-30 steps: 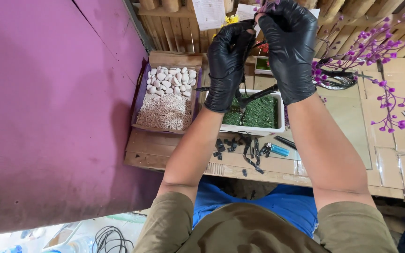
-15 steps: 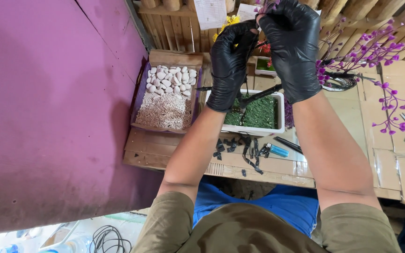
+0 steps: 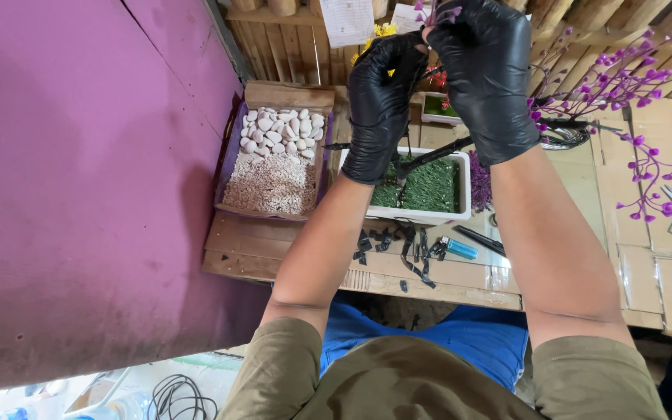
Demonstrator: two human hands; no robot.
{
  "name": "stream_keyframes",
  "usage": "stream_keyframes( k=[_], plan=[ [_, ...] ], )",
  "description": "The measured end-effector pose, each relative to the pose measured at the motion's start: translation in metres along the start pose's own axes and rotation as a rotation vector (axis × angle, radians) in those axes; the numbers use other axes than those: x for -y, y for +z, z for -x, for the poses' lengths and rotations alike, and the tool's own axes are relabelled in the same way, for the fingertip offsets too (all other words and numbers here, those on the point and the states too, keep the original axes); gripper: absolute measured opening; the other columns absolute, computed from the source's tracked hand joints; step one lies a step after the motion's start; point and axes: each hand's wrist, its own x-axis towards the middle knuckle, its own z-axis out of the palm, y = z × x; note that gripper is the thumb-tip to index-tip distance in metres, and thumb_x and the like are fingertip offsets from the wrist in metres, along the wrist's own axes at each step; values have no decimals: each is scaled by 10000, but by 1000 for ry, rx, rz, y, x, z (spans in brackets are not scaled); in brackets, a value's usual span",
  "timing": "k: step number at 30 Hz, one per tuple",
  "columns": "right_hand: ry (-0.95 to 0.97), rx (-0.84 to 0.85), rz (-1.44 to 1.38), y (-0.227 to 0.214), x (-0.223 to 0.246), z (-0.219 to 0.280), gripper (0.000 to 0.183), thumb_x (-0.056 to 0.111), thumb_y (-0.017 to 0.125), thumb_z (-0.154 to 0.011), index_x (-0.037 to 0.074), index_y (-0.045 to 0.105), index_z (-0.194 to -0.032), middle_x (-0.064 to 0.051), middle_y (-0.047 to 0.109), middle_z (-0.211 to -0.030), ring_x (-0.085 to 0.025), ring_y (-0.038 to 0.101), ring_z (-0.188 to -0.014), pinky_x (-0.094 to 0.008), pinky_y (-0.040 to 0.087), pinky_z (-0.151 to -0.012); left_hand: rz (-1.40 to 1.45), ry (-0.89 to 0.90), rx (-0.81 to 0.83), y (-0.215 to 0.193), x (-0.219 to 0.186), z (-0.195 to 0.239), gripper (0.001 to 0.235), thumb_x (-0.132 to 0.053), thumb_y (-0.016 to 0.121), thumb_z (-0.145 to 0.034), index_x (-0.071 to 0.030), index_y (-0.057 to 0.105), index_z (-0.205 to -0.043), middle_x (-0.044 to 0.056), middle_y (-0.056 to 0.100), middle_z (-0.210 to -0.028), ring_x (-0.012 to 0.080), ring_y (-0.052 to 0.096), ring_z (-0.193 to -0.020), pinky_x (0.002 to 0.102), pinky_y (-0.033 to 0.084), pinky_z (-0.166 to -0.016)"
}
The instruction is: The person is meticulously attaching small purple artificial flower clusters to a black artificial branch structure to create a decorative floral arrangement.
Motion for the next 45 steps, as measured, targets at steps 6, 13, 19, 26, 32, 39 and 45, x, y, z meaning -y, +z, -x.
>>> stream_keyframes(
  k=[6, 13, 19, 26, 32, 39, 45],
  plan=[
    [-61, 39, 116, -1, -3, -1, 173, -172, 687, -1026, -15, 688, -955, -68, 676, -915, -174, 652, -884, -346, 595, -783, 3, -7, 2, 1, -8, -1, 102, -233, 727, -961, -169, 768, -1028, -8, 748, -988, 150, 707, -922, 318, 627, -806],
    [56, 45, -44, -4, -11, -4, 286, -240, 689, -964, 31, 651, -1049, -61, 696, -1006, -167, 670, -972, -313, 565, -853, -126, 40, 27, -3, -4, -3, 163, -303, 682, -981, -170, 758, -1035, -6, 754, -972, 167, 715, -916, 333, 599, -832],
    [100, 138, -122, -11, 14, -2, 290, -174, 675, -1060, 81, 565, -1145, -49, 634, -1035, -204, 657, -1020, -355, 578, -981, 53, -47, 4, -3, 3, 3, 144, -196, 755, -937, -142, 765, -1070, 28, 777, -1042, 194, 746, -1003, 340, 664, -880],
    [76, 119, -159, -9, 1, 2, 280, -171, 699, -1060, 56, 556, -1140, -87, 651, -1045, -233, 671, -1035, -372, 596, -975, 16, -23, 21, -3, -2, 0, 128, -208, 743, -948, -142, 772, -1053, 25, 786, -1020, 188, 757, -975, 335, 652, -880],
    [-16, 118, -170, -6, 2, 3, 400, -255, 653, -1056, 66, 454, -1187, -101, 580, -1016, -233, 631, -1007, -397, 606, -959, 37, -25, 30, -3, 1, -2, 82, -165, 731, -950, -150, 769, -1022, 6, 775, -984, 157, 736, -926, 327, 642, -829],
    [23, 199, -134, -14, 4, -2, 322, -206, 624, -1061, 48, 443, -1139, -106, 549, -1002, -312, 670, -1031, -510, 672, -1014, 7, -50, 22, -2, -7, -2, 142, -280, 761, -926, -174, 772, -1020, -3, 780, -959, 167, 747, -901, 321, 663, -794],
    [90, 365, -52, -28, 4, -14, 238, -90, 669, -1094, 68, 562, -1237, -98, 621, -1153, -267, 674, -1110, -378, 591, -1000, -25, -58, 8, -3, -2, -3, 143, -246, 763, -913, -170, 770, -1034, 19, 794, -974, 198, 777, -918, 340, 708, -773]
  ],
)
